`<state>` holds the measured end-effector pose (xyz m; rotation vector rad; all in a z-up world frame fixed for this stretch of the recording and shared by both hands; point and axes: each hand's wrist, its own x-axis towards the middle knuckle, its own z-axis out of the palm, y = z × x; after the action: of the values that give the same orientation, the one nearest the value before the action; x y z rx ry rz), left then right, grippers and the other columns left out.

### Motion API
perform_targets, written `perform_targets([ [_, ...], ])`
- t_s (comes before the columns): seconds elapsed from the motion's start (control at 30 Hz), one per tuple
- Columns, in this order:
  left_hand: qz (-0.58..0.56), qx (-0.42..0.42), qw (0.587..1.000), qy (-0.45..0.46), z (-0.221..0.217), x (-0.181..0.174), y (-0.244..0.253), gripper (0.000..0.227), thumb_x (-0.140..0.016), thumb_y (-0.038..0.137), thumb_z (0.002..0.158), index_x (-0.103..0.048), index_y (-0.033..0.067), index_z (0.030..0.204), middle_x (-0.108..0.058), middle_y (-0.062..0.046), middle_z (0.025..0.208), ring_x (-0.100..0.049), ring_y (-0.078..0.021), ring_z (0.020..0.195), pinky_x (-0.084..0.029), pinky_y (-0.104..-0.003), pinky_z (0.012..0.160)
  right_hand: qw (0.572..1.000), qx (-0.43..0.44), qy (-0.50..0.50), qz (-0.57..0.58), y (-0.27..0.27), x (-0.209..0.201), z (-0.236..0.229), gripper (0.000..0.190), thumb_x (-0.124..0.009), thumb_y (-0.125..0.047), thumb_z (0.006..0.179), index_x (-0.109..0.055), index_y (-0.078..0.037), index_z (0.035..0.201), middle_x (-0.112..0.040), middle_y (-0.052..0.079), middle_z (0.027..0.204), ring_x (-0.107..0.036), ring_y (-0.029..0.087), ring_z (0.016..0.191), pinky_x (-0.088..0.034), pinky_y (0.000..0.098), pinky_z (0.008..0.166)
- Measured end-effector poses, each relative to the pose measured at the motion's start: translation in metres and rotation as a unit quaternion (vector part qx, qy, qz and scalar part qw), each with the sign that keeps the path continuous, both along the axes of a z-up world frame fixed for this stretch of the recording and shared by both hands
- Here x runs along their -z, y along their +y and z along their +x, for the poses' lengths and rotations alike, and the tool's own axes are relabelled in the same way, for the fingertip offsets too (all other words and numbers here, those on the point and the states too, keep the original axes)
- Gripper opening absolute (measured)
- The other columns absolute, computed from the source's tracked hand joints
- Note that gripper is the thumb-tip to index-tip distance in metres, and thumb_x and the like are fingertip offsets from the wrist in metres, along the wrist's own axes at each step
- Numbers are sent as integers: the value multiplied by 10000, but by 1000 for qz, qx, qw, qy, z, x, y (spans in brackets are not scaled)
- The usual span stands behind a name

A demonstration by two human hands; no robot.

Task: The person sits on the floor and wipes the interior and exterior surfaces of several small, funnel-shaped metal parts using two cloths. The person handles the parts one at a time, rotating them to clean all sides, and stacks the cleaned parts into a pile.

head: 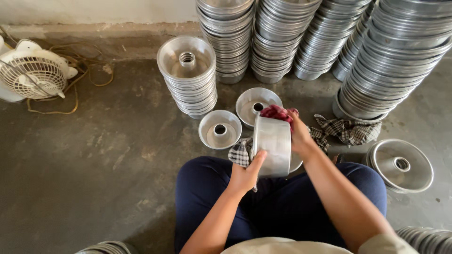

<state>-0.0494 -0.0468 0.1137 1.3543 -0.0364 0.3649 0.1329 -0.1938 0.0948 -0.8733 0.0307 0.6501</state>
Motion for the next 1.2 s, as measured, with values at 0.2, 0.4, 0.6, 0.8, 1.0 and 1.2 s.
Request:
perform_targets([
  [0.2,-126,-49,990,47,2,4,-2,232,-663,164,971,-642,13,1144,-682,-8,1002,-624,-94,888,-529,-272,784,994,89,-1,67,-11,33,-14,555,-322,-437,1085,-588,-56,1388,-657,151,1342,-662,292,1188,-521,442,1059],
  [0.4,-392,-191,888,146,43,20,-8,317,-688,217,955,-676,-53,1121,-664,-85,977,-595,-177,769,-485,-345,656,969,239,48,39,32,15,-68,519,-421,-458,1028,-555,-117,1396,-600,95,1399,-566,280,1273,-439,434,1107],
  [0.6,207,-230,947,82,54,39,-4,243,-643,204,1056,-697,-24,990,-676,-172,901,-639,-283,827,-506,-385,756,757,312,-477,-319,39,7,-122,477,-521,-297,1093,-503,43,1427,-482,213,1523,-388,347,1465,-268,442,1210],
  [0.8,308,-243,907,-153,23,23,-12,188,-646,119,954,-617,-43,1044,-657,-212,956,-619,-370,878,-503,-446,788,944,211,-201,-156,23,2,-61,447,-499,-352,1066,-588,-24,1357,-649,127,1311,-634,252,1203,-464,388,1052],
  [1.0,291,-140,937,-131,17,17,-11,113,-697,77,937,-642,8,865,-627,-117,680,-615,-308,571,-477,-410,541,981,192,35,-8,21,32,-50,453,-472,-420,1022,-616,-114,1323,-708,40,1254,-664,196,1131,-509,351,998],
  [1.2,446,-113,887,-40,17,25,-3,198,-712,174,939,-686,53,785,-674,-147,699,-666,-356,642,-509,-444,565,825,125,-300,-463,-7,9,-47,507,-502,-484,1074,-695,-42,1229,-752,148,1039,-705,266,967,-517,359,887],
])
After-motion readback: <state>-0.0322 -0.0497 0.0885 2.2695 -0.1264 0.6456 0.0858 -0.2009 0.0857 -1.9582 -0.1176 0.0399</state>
